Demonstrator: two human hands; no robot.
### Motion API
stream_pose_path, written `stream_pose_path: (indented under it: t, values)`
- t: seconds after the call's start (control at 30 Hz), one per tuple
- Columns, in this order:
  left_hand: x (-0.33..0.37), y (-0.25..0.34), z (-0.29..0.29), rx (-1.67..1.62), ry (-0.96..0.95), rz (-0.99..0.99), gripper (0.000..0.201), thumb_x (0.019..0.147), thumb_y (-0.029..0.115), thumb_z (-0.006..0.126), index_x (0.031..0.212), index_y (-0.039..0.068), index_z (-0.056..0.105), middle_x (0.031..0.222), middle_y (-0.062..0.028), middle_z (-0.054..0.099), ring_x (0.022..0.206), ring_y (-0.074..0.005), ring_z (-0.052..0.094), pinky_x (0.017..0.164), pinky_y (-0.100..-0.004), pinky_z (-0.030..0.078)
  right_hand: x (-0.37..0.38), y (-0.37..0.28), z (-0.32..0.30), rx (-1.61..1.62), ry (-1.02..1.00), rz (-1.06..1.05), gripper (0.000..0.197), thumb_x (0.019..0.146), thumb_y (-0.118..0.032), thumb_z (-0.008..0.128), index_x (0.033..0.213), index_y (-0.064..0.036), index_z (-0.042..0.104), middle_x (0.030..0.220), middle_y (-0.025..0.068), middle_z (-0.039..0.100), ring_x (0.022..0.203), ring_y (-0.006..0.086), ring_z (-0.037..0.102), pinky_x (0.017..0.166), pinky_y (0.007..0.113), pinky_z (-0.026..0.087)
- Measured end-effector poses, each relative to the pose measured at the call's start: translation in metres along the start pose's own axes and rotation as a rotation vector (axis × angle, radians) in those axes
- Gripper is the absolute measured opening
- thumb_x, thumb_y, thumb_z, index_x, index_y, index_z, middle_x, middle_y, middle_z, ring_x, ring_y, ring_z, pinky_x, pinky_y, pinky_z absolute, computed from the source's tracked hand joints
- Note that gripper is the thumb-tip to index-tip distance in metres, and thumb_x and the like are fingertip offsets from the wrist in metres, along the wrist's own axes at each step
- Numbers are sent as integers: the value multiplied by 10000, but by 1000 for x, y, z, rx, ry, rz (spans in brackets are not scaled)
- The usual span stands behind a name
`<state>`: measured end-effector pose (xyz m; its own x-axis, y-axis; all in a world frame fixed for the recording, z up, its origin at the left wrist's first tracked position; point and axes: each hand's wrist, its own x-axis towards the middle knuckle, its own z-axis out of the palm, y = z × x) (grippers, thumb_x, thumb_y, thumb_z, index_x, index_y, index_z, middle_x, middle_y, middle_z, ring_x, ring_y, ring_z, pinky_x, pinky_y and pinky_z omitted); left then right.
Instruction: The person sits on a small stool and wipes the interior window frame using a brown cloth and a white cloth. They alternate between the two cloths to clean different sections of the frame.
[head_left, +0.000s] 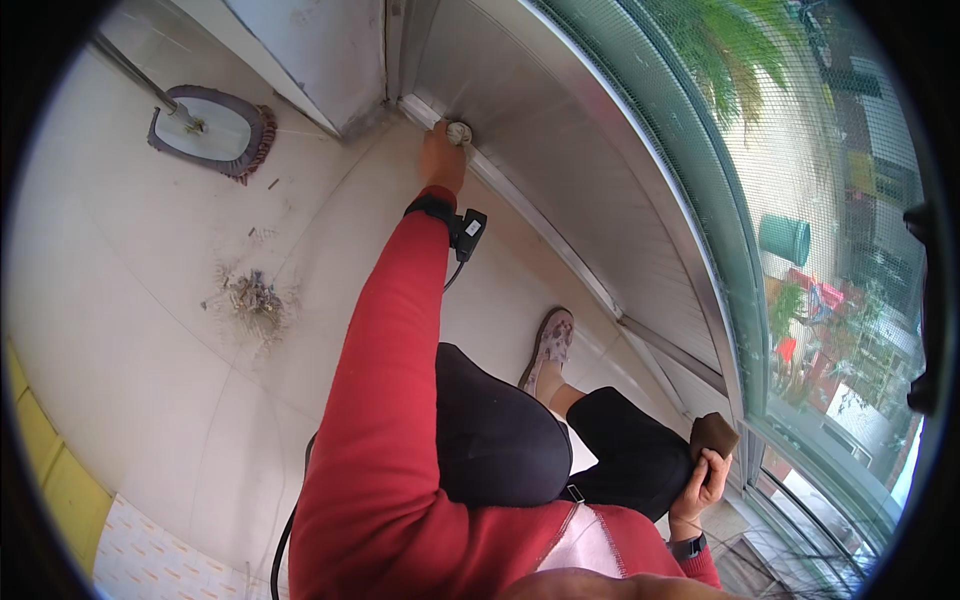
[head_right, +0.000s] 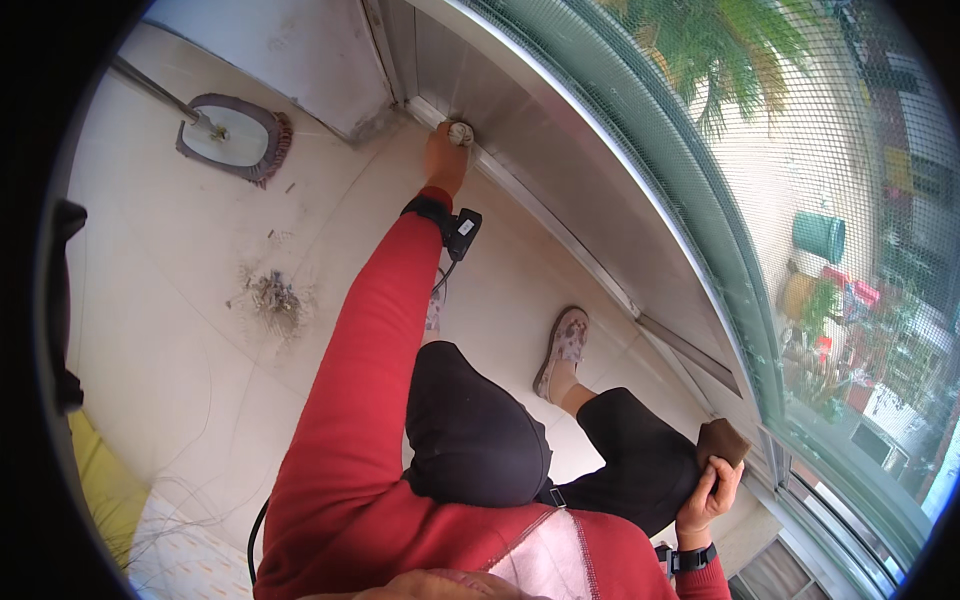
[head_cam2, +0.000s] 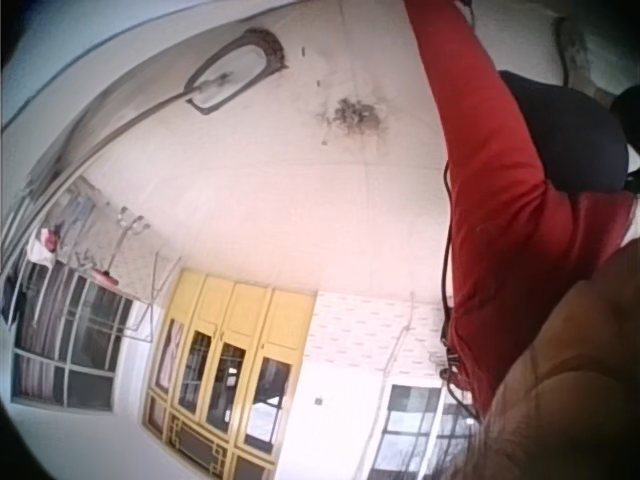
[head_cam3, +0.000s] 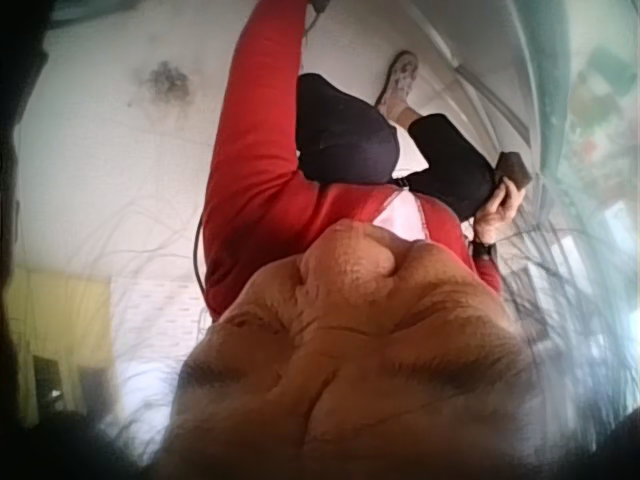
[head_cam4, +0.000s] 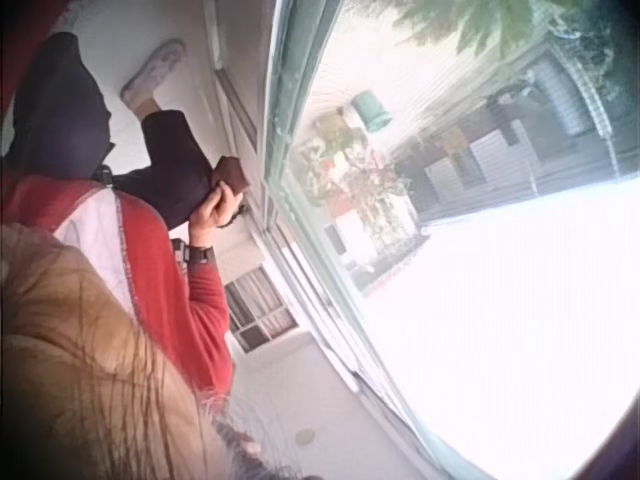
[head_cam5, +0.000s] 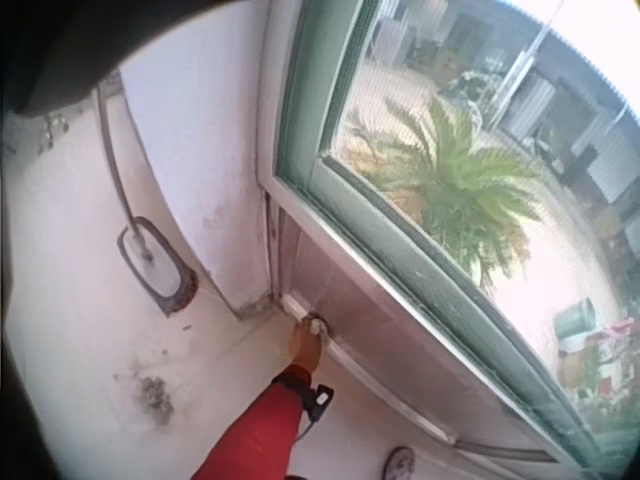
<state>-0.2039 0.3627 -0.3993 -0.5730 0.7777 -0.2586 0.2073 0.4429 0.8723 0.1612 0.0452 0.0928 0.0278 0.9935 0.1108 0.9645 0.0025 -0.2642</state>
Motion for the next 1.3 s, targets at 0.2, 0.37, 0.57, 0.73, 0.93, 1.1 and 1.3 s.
stream_pose_path:
  t: [0.2, 0.37, 0.57, 0.73, 0.93, 1.1, 1.3]
  values:
    - [13, 27, -9, -554, 89, -480, 405, 803, 145, 741, 1166, 0, 633, 999, -148, 694, 889, -259, 659, 807, -367, 511, -8, 1, -3, -15, -6, 4, 158, 934, 64, 517, 1043, 1, 612, 1100, 144, 566, 1011, 260, 559, 918, 333, 433]
    - [-13, 93, -52, -823, 202, -215, 405, 795, 142, 738, 1164, 13, 632, 1014, -162, 700, 909, -294, 688, 802, -384, 533, -9, 2, -3, -39, 14, -10, 155, 934, 62, 516, 1039, -1, 612, 1093, 139, 562, 1008, 255, 551, 914, 326, 427]
    - [-25, 103, -55, -536, 389, 428, 357, 818, -7, 676, 1159, 56, 588, 1083, -124, 646, 998, -284, 646, 866, -351, 499, -2, 2, -1, -3, 12, 9, 145, 935, 55, 527, 1037, -2, 613, 1070, 130, 554, 982, 242, 541, 890, 319, 423]
    - [13, 45, -42, -340, 223, 284, 450, 748, -85, 664, 1148, 85, 551, 1125, -152, 564, 1022, -387, 591, 866, -435, 495, 0, 6, -1, -8, 22, -4, 139, 943, 53, 524, 1036, -1, 612, 1072, 131, 558, 989, 242, 544, 896, 317, 424]
    - [14, 34, -61, -268, 535, 134, 580, 755, -81, 672, 1279, 84, 485, 1259, -189, 502, 1159, -403, 531, 947, -470, 462, -3, 8, -4, -16, 21, 5, 138, 952, 49, 521, 1039, -5, 614, 1070, 138, 573, 1001, 250, 555, 898, 331, 436]
    - [22, 70, -57, -224, 458, 523, 653, 763, -107, 648, 1343, 106, 436, 1339, -221, 407, 1239, -453, 452, 1033, -474, 410, -2, 11, -5, -25, 23, 16, 142, 953, 47, 521, 1045, -6, 615, 1077, 140, 575, 1001, 251, 558, 898, 333, 438]
    - [32, 22, -9, -194, 347, 139, 691, 758, -90, 653, 1372, 53, 370, 1315, -231, 425, 1224, -440, 471, 1069, -461, 401, -2, 14, -7, -21, 17, 31, 154, 949, 53, 521, 1056, -3, 617, 1088, 137, 577, 1004, 251, 556, 912, 333, 433]
